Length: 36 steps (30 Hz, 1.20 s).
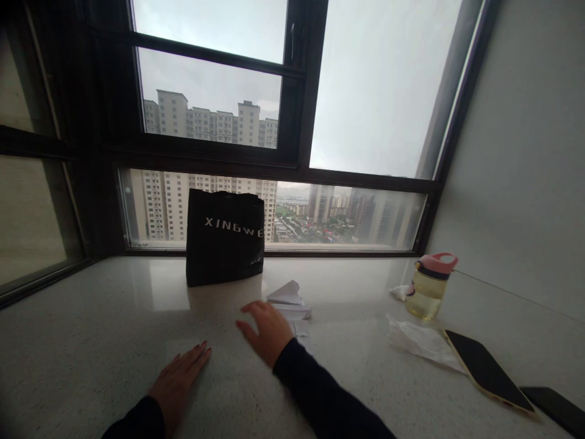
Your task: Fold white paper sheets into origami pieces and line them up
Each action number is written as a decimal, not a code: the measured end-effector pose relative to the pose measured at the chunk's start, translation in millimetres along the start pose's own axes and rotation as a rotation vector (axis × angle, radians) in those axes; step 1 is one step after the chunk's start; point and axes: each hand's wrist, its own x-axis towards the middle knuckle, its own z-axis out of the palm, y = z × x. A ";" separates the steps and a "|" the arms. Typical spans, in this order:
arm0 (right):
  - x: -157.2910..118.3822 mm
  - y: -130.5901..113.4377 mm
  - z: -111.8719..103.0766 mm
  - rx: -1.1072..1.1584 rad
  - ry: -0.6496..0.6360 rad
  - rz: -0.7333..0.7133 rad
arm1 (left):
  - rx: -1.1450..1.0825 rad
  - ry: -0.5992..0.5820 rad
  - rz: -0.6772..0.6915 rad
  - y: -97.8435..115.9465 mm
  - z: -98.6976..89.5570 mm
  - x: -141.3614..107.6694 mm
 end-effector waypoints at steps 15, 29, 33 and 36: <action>50.6 104.1 34.1 -0.001 -0.170 0.164 | -0.058 0.004 -0.021 5.4 -1.5 -2.0; -37.5 35.7 -3.0 0.086 -0.203 0.011 | -0.500 0.613 0.009 -6.3 5.8 4.5; -65.7 65.5 -10.7 -0.062 -0.320 0.311 | -0.447 0.404 0.043 2.0 21.1 5.5; -74.6 62.3 5.9 -0.050 -0.327 0.320 | -0.393 0.272 0.121 4.5 27.8 4.4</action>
